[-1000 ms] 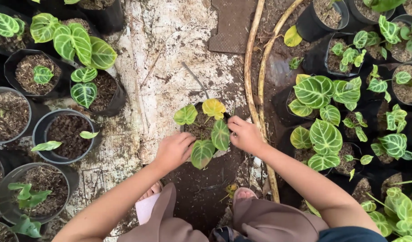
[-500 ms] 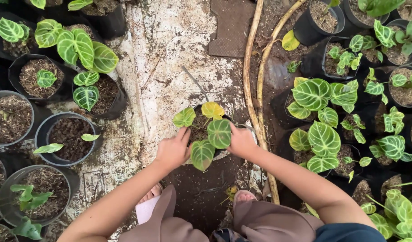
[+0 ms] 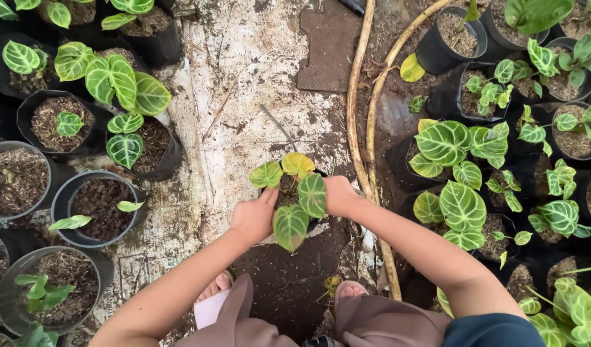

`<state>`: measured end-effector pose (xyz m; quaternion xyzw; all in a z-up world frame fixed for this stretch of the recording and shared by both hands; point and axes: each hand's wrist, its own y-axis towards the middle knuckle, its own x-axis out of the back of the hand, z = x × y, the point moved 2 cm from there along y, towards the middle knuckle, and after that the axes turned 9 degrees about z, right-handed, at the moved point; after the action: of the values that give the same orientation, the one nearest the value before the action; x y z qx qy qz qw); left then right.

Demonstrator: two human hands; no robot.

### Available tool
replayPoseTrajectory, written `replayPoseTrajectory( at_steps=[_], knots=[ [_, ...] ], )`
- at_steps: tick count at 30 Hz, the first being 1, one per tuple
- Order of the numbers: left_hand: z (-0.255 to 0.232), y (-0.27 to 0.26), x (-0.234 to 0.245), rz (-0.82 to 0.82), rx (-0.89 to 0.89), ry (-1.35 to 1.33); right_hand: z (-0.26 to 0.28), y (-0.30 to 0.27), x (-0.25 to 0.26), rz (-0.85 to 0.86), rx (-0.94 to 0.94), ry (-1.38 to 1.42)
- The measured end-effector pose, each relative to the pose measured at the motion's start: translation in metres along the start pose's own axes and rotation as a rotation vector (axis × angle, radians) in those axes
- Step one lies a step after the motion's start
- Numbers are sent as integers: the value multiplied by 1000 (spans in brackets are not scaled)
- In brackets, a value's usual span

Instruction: Inspecting and organizing small potted plants in a nursery, including removing dead leaves and repositioning pots.

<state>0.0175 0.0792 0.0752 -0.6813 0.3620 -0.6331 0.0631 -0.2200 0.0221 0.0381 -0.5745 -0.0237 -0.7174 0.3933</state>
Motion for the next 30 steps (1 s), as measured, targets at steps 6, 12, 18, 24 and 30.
replayPoseTrajectory(
  at_steps=[6, 12, 18, 24, 30],
  knots=[
    [8, 1, -21, -56, -74, -25, -6, 1, 1, 4, -34, -82],
    [3, -7, -9, -29, -34, -29, -5, -19, 7, -27, -47, -60],
    [-4, -8, -12, -73, -90, 5, 2, -31, -12, 27, -34, 9],
    [4, 10, -64, -310, -211, -96, 6, -41, -26, -114, 22, 5],
    [10, 26, -18, -621, -241, 128, 9, -38, 6, -269, 89, -77]
  ],
)
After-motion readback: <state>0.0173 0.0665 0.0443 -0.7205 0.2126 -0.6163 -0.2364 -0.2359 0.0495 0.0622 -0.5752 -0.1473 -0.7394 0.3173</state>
